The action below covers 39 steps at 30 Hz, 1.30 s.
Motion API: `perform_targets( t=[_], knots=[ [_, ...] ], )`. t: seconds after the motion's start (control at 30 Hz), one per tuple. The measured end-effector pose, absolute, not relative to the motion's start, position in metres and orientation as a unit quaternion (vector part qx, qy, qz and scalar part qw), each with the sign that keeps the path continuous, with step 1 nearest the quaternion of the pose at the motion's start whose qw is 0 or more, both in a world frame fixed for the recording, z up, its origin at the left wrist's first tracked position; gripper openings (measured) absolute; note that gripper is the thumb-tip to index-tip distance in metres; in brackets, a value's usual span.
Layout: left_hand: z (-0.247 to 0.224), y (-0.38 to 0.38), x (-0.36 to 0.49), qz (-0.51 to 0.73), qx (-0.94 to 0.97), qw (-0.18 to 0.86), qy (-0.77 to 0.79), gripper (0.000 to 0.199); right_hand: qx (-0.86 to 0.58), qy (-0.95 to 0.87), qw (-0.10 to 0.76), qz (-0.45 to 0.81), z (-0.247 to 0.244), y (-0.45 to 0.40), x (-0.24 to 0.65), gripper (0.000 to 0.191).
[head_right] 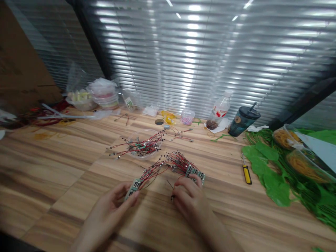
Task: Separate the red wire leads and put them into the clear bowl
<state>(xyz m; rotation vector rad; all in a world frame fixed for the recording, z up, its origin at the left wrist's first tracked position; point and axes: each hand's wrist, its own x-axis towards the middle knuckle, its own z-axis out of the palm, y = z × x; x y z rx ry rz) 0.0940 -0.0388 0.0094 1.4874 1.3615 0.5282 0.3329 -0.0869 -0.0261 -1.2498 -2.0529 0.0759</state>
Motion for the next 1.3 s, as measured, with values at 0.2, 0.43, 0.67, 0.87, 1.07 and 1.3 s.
perform_targets(
  t=[0.2, 0.43, 0.67, 0.87, 1.07, 1.3],
  knots=[
    [0.029, -0.045, 0.079, 0.227, 0.589, 0.521, 0.575, 0.041, -0.514, -0.795, 0.299, 0.122, -0.028, -0.082, 0.325, 0.034],
    [0.045, -0.052, 0.094, 0.281, 0.486, 0.675, 0.479, 0.036, -0.463, -0.658, 0.453, 0.384, -0.009, -0.089, 0.303, 0.031],
    [0.036, -0.052, 0.122, 0.265, 0.520, 0.689, 0.429, 0.035, -0.410, -0.400, 0.536, 0.620, 0.015, -0.085, 0.281, 0.022],
    [0.026, -0.055, 0.123, 0.263, 0.529, 0.687, 0.423, 0.038, -0.463, -0.347, 0.565, 0.588, 0.013, -0.084, 0.287, 0.021],
    [0.033, -0.054, 0.116, 0.247, 0.473, 0.712, 0.456, 0.040, -0.472, -0.352, 0.542, 0.600, 0.009, -0.082, 0.285, 0.026],
    [0.025, -0.044, 0.084, 0.244, 0.491, 0.655, 0.520, 0.044, -0.479, -0.486, 0.412, 0.604, 0.015, -0.079, 0.322, 0.033]
  ],
)
